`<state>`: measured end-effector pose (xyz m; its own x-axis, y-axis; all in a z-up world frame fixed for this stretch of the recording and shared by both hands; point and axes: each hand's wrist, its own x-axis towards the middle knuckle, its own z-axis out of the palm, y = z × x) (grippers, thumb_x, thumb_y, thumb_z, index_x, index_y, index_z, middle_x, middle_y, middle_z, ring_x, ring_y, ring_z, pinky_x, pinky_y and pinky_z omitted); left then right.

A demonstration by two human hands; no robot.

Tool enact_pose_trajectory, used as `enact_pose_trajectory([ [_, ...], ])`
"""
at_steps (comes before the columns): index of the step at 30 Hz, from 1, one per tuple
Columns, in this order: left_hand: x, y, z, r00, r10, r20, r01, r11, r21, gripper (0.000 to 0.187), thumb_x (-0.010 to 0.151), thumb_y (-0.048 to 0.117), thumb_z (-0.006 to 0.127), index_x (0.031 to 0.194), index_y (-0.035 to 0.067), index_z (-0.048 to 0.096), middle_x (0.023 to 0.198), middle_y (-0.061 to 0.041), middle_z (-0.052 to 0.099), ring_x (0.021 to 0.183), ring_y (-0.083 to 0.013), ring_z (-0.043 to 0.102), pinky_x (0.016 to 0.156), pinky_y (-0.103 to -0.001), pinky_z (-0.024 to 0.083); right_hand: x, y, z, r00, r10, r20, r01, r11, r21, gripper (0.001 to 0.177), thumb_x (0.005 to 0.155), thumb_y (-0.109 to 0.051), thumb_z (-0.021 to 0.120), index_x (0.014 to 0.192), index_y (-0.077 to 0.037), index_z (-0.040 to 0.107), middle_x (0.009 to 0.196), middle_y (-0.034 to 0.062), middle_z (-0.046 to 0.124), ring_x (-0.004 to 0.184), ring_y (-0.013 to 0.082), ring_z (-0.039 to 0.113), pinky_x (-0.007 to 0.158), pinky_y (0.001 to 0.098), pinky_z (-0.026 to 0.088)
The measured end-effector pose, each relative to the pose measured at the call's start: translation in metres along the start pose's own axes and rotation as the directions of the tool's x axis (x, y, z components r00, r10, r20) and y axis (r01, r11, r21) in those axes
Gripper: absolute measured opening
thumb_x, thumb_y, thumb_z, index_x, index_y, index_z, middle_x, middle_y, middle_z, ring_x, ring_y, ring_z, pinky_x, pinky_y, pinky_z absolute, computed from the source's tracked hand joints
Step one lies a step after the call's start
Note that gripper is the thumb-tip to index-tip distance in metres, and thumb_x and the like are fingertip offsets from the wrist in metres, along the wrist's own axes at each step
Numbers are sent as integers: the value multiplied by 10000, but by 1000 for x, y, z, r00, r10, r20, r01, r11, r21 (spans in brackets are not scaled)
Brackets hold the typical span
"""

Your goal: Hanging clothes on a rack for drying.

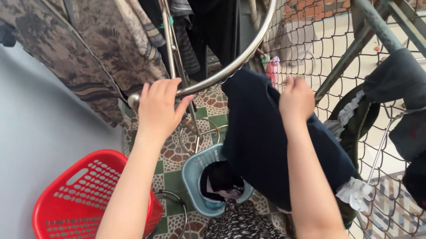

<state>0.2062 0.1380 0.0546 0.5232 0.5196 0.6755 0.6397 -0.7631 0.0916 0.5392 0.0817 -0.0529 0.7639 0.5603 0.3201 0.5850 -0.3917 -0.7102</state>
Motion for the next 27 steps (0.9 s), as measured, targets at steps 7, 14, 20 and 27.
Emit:
enact_pose_trajectory([
  [7,-11,-45,49,998,13,62,-15,1000,19,316,897,460,757,913,153,684,964,-49,528,656,-280,613,557,-421,475,68,8,86,996,-20,-83,28,994,105,315,1032,-347,532,874,-144,714,832,107,741,816,365,694,680,519,506],
  [14,-15,-49,39,987,-126,98,130,991,-41,327,883,458,765,748,174,673,927,24,571,618,-221,626,531,-393,447,108,-8,116,990,-130,-48,138,955,264,289,1047,-337,544,919,-135,707,812,108,729,782,358,690,654,479,499],
  [20,-19,-44,40,989,-131,70,130,991,13,345,848,474,763,726,162,682,901,27,581,586,-219,602,521,-380,433,137,-4,143,952,-306,-16,291,888,356,256,1048,-296,552,928,-123,698,787,109,712,758,357,685,635,460,503],
  [27,-21,-45,40,988,-141,70,141,990,-1,352,842,479,763,716,160,682,903,36,585,557,-179,581,507,-350,419,155,14,153,913,-408,-17,388,854,347,229,1026,-271,586,945,-102,719,724,112,687,706,346,685,620,450,493],
])
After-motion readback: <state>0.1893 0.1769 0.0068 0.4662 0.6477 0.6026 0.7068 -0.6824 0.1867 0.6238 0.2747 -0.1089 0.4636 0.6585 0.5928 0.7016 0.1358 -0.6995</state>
